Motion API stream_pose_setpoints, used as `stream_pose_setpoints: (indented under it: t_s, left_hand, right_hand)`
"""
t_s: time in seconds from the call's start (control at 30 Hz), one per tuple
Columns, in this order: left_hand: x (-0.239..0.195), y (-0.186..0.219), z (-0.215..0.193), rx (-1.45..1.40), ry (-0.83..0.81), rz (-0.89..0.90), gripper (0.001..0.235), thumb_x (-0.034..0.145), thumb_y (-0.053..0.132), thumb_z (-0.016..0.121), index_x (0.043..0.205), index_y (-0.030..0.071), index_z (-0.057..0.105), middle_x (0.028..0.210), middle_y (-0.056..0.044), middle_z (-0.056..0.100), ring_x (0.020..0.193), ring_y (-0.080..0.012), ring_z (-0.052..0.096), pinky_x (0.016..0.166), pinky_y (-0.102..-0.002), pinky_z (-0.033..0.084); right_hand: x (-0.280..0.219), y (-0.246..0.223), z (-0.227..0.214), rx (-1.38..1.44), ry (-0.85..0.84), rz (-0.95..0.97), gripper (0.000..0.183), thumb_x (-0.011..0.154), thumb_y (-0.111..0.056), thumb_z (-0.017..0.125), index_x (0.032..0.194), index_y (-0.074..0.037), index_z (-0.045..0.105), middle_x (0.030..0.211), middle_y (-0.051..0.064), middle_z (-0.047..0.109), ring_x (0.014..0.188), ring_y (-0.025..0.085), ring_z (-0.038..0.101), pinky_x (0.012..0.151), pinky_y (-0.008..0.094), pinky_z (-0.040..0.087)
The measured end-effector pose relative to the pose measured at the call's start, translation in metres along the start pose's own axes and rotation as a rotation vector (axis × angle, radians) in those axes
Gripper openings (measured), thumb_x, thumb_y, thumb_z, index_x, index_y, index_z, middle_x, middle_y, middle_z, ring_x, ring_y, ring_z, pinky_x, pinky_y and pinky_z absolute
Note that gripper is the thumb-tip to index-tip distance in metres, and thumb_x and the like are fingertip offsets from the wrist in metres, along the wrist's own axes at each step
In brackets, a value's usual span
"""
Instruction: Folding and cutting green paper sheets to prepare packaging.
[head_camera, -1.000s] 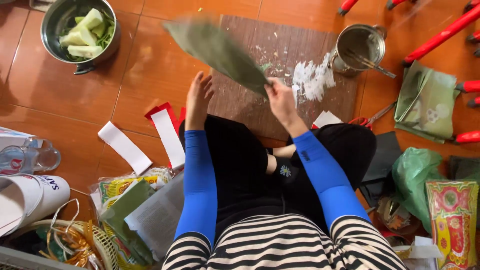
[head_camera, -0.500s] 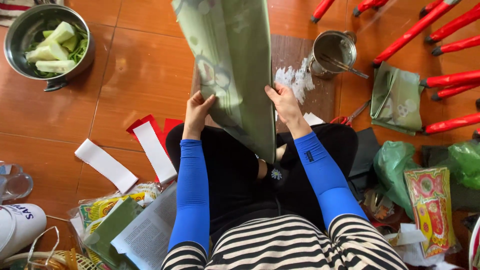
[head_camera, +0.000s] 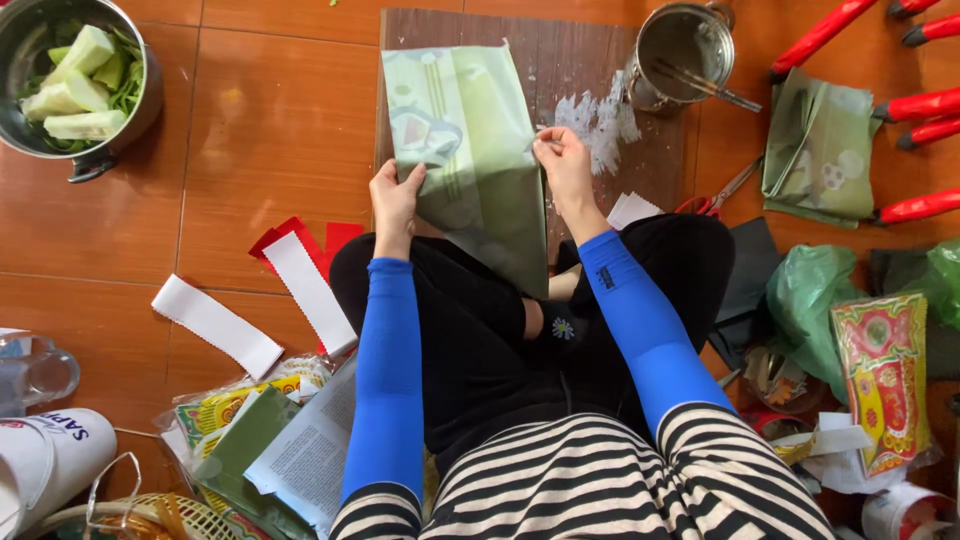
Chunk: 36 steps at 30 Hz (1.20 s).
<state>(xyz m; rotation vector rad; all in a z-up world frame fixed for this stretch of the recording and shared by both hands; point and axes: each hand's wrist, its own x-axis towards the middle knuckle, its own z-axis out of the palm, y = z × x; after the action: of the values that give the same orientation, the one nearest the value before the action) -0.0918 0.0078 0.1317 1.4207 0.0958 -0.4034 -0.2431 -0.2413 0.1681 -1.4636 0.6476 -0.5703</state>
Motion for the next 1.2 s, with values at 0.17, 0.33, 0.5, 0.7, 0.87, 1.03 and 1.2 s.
stream_pose_setpoints:
  t_s: [0.17,0.33,0.5,0.7,0.87,1.03,1.2]
  left_hand:
    - [0.016,-0.02,0.05,0.173,0.1,0.133,0.013,0.086,0.01,0.091,0.093,0.011,0.08,0.074,-0.002,0.073,0.067,-0.0092,0.066,0.059,-0.03,0.058]
    - [0.039,-0.104,0.078,0.357,0.23,0.028,0.025,0.083,0.021,0.091,0.102,0.008,0.081,0.094,-0.009,0.079,0.096,-0.019,0.073,0.094,-0.041,0.057]
    - [0.076,-0.168,0.057,0.639,0.271,-0.159,0.036,0.079,0.035,0.096,0.106,0.015,0.083,0.103,-0.007,0.082,0.112,-0.027,0.078,0.102,-0.041,0.057]
    - [0.055,-0.134,0.064,0.799,0.229,-0.091,0.039,0.082,0.034,0.092,0.107,0.007,0.08,0.104,-0.021,0.08,0.112,-0.0435,0.076,0.095,-0.054,0.059]
    - [0.045,-0.102,0.077,0.79,0.236,-0.06,0.036,0.107,0.041,0.066,0.114,0.006,0.073,0.108,-0.023,0.08,0.112,-0.0477,0.075,0.096,-0.058,0.059]
    - [0.049,-0.106,0.076,0.868,0.246,0.029,0.029,0.112,0.033,0.055,0.122,0.011,0.071,0.11,-0.021,0.08,0.109,-0.0447,0.076,0.095,-0.057,0.061]
    - [0.055,-0.108,0.068,0.844,0.177,0.12,0.026,0.106,0.016,0.062,0.128,0.009,0.073,0.112,-0.021,0.079,0.112,-0.0464,0.074,0.098,-0.058,0.059]
  right_hand:
    - [0.044,0.05,-0.025,-0.12,0.106,-0.036,0.015,0.096,-0.005,0.077,0.107,-0.014,0.076,0.087,0.001,0.079,0.077,0.007,0.069,0.071,0.023,0.057]
    - [0.094,0.187,-0.066,-0.487,0.057,0.051,0.024,0.086,-0.024,0.087,0.108,-0.019,0.078,0.087,0.001,0.077,0.079,0.015,0.073,0.068,0.032,0.059]
    - [0.084,0.209,-0.063,-0.347,-0.017,0.345,0.039,0.093,-0.028,0.088,0.125,-0.012,0.073,0.093,0.006,0.079,0.074,0.011,0.074,0.057,0.023,0.063]
    - [0.074,0.183,-0.052,-0.535,-0.002,0.283,0.032,0.094,-0.037,0.088,0.12,-0.028,0.072,0.082,0.002,0.076,0.075,0.019,0.077,0.06,0.034,0.061]
    - [0.071,0.177,-0.051,-0.389,0.017,0.292,0.035,0.095,-0.021,0.086,0.123,-0.02,0.064,0.082,0.0,0.08,0.072,0.011,0.074,0.063,0.026,0.058]
    - [0.072,0.18,-0.053,-0.346,0.0,0.278,0.034,0.096,-0.016,0.084,0.125,-0.015,0.066,0.085,0.004,0.081,0.074,0.013,0.075,0.064,0.027,0.06]
    - [0.073,0.18,-0.056,-0.368,-0.007,0.284,0.031,0.096,-0.017,0.083,0.124,-0.012,0.07,0.087,0.005,0.082,0.077,0.015,0.077,0.067,0.03,0.061]
